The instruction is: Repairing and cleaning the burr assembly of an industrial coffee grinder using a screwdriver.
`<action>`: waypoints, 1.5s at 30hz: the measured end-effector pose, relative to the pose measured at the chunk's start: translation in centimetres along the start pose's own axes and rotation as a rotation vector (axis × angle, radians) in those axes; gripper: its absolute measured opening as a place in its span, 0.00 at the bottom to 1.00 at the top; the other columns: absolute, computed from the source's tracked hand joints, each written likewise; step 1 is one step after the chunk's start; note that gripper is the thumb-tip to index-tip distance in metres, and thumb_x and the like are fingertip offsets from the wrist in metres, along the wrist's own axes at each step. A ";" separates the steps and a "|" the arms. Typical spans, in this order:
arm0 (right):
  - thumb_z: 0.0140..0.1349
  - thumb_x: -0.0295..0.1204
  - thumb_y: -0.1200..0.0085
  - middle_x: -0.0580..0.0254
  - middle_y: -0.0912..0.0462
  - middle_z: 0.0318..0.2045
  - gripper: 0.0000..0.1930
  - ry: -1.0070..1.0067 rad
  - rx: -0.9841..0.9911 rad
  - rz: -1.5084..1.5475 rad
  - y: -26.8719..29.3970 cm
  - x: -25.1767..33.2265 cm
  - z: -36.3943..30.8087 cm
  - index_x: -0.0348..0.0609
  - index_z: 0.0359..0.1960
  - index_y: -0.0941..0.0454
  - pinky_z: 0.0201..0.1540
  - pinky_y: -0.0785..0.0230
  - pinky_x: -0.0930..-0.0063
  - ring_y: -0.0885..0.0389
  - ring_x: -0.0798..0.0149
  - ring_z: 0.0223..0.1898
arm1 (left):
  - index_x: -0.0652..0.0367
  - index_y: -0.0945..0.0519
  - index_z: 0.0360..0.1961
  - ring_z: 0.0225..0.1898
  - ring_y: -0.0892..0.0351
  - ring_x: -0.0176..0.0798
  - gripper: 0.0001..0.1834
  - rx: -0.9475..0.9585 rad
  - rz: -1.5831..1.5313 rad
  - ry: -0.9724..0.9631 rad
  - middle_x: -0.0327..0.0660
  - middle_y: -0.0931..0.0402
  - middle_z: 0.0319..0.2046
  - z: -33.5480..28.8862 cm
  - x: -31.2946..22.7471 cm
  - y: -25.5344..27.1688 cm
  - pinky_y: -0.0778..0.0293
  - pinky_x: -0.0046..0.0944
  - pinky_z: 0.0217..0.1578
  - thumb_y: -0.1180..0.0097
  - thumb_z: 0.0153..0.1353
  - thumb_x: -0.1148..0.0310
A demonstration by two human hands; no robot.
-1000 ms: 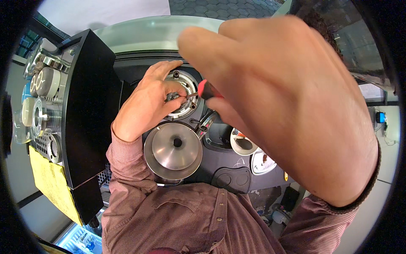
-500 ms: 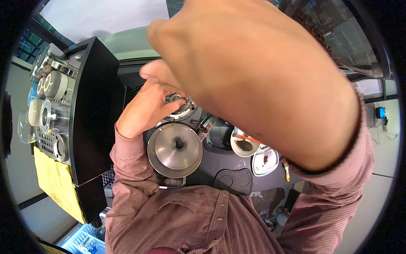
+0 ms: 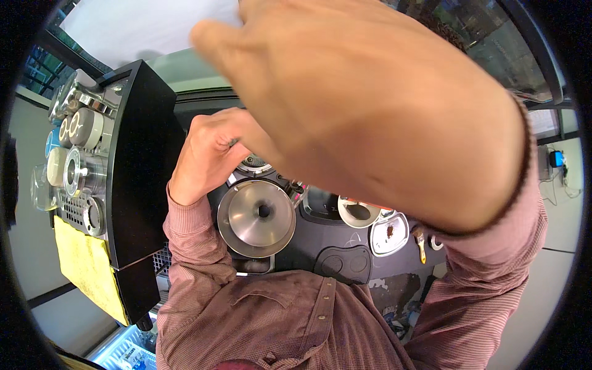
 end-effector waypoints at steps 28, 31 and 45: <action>0.70 0.28 0.43 0.50 0.15 0.49 0.23 -0.463 -0.153 0.691 -6.8 -5.6 -4.9 0.32 0.65 0.28 0.54 0.25 0.70 0.16 0.60 0.52 | 0.62 0.14 0.44 0.34 0.12 0.46 0.08 -0.044 -0.106 0.131 0.46 0.14 0.35 -0.4 0.6 -0.2 0.19 0.40 0.34 0.33 0.65 0.73; 0.72 0.33 0.44 0.48 0.21 0.60 0.29 -0.253 -0.354 1.325 -5.9 -4.8 -4.6 0.33 0.71 0.35 0.64 0.29 0.65 0.21 0.58 0.61 | 0.63 0.14 0.43 0.34 0.12 0.44 0.09 0.011 -0.158 0.175 0.46 0.13 0.34 -0.3 1.4 0.0 0.19 0.40 0.34 0.31 0.63 0.74; 0.55 0.26 0.28 0.60 0.17 0.55 0.25 -0.108 -0.158 0.750 -2.6 -4.0 -4.1 0.41 0.56 0.19 0.56 0.25 0.67 0.18 0.64 0.54 | 0.64 0.16 0.43 0.32 0.16 0.55 0.08 0.177 -0.188 0.175 0.50 0.18 0.32 -0.9 0.9 -0.9 0.23 0.45 0.32 0.35 0.62 0.77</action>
Point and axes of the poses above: each hand's wrist, its own z-axis towards the middle knuckle, its own y-axis out of the back of the hand, x = y × z, the point moved 10 cm from there along z, towards the middle knuckle
